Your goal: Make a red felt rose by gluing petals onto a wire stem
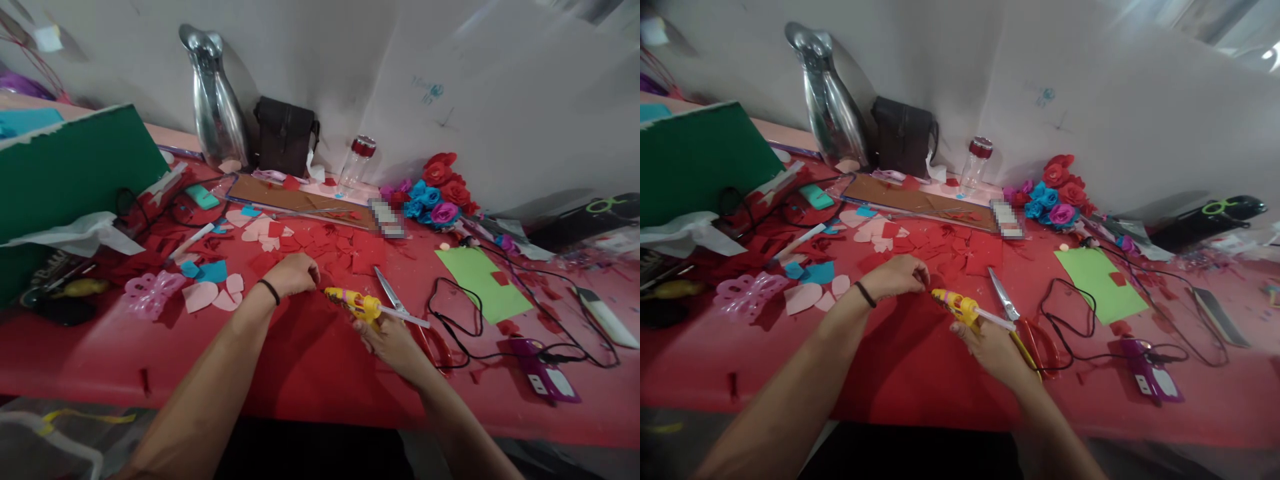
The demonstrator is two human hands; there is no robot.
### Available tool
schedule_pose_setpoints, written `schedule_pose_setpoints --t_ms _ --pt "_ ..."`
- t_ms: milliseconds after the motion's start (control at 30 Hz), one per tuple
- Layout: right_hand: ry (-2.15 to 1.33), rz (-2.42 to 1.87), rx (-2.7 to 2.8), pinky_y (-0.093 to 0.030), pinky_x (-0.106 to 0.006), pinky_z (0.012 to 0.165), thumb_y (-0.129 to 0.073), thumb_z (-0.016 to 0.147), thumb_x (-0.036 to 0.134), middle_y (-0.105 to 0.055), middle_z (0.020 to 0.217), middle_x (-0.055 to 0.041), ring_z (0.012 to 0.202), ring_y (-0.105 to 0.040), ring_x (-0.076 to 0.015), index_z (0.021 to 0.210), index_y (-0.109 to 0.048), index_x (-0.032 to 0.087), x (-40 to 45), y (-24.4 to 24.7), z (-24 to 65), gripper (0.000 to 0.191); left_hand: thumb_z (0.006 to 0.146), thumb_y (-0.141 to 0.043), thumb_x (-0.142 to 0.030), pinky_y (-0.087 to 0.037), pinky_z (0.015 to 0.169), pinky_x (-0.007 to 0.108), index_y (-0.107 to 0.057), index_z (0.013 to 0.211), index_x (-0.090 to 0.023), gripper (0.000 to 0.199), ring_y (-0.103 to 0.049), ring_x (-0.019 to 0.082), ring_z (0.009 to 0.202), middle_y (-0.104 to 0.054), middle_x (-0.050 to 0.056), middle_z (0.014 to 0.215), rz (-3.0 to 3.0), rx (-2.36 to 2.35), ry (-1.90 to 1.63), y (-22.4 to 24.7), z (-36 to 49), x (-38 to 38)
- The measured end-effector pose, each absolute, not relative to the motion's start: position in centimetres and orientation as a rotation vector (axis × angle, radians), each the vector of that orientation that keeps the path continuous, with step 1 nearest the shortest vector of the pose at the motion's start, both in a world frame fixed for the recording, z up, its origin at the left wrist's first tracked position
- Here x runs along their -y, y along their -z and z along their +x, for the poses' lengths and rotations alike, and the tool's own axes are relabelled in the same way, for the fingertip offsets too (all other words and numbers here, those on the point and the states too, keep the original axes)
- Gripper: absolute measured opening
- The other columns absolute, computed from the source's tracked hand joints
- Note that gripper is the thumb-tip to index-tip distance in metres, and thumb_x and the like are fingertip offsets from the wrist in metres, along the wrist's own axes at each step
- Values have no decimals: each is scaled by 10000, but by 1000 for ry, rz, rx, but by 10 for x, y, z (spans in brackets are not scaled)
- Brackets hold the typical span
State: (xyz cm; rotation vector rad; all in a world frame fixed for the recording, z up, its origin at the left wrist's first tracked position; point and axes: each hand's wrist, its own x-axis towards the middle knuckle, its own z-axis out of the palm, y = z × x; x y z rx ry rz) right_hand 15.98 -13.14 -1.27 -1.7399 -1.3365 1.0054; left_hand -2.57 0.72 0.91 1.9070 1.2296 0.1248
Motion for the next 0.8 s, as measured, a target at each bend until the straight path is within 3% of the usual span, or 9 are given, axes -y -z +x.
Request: schedule_pose_setpoints --t_ms 300,567,800 --pt "-845 -1806 1666 -366 -283 534 -583 774 494 -445 448 27 478 -456 -156 582 -556 244 130 7 153 317 559 -592 -49 -415 559 207 -701 736 -151 231 -624 155 686 -707 40 711 1950 -1231 -117 -9 -25 -7" --pt "-783 -1786 1821 -446 -274 567 -455 853 509 -569 620 -13 568 -540 -157 741 -584 209 132 5 153 346 575 -592 -80 -436 601 200 -706 776 -169 248 -632 145 718 -717 26 761 2005 -1228 -63 -10 -25 -7" --pt "-768 -1746 1832 -460 -277 578 -469 863 435 -619 698 -31 588 -553 -158 766 -597 212 134 3 152 274 591 -599 -61 -416 571 183 -691 783 -155 232 -620 124 694 -712 26 766 2035 -1237 -19 -11 -23 -7"
